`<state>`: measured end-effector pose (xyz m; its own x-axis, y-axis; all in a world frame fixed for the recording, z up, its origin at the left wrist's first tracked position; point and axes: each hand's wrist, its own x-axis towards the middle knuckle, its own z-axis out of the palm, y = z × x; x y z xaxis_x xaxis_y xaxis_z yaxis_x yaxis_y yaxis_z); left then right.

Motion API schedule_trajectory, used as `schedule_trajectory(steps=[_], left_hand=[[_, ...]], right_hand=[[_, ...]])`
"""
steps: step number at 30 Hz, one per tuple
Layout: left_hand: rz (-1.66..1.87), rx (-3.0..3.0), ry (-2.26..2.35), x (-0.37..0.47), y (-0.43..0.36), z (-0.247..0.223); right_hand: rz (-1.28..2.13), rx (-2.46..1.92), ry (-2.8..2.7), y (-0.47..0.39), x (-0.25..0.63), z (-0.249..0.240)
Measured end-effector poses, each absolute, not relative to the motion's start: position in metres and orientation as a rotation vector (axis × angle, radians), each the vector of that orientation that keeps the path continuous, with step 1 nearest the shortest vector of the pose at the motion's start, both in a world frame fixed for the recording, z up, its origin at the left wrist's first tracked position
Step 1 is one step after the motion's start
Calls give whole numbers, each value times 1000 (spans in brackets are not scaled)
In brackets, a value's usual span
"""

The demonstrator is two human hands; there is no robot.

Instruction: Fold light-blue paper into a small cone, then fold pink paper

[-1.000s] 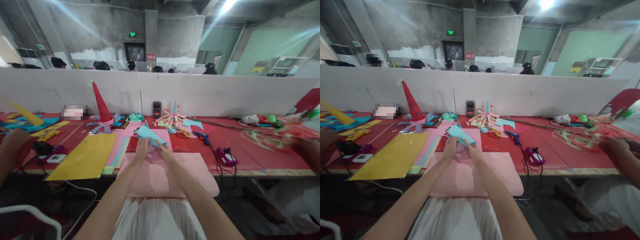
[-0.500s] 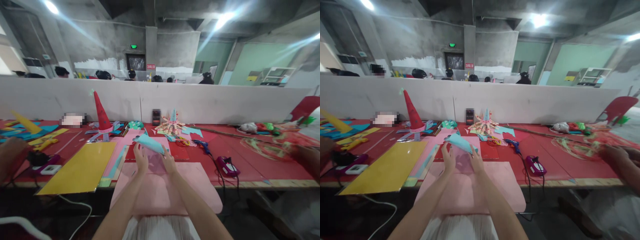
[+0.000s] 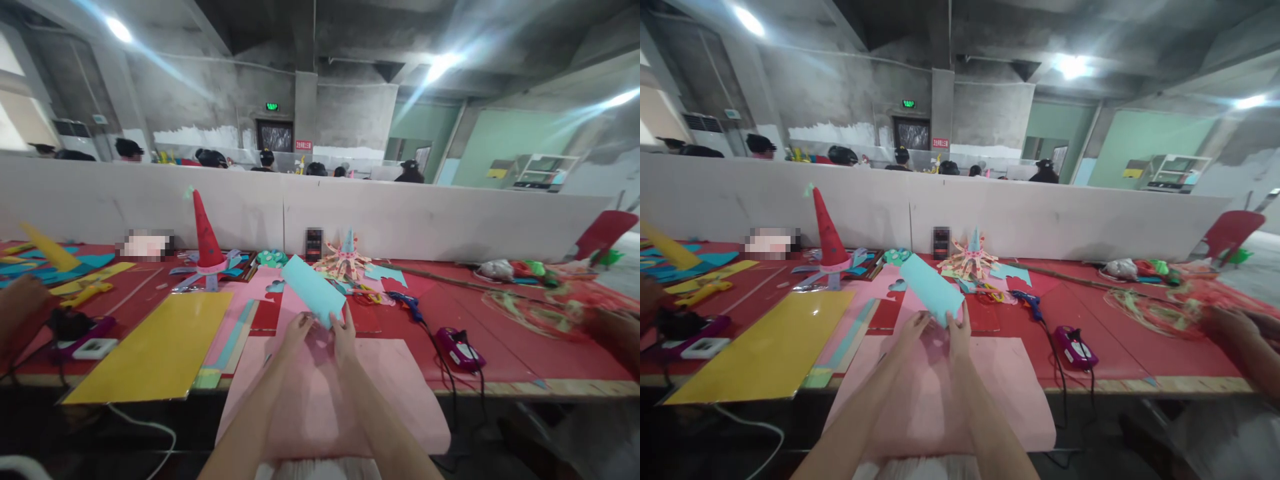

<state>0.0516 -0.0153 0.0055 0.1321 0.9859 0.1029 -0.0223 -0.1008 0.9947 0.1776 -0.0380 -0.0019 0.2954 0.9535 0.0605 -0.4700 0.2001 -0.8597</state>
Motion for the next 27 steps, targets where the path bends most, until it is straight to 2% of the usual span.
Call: schedule_trajectory(steps=[8, 15, 27], left_hand=[[1305, 1218, 953, 51, -12, 6], [1322, 1101, 1046, 46, -14, 14], [1400, 1113, 1119, 40, -3, 1]], right_hand=[[1287, -814, -661, -43, 172, 8], [1272, -872, -762, -46, 169, 9], [1261, -858, -757, -47, 164, 11]])
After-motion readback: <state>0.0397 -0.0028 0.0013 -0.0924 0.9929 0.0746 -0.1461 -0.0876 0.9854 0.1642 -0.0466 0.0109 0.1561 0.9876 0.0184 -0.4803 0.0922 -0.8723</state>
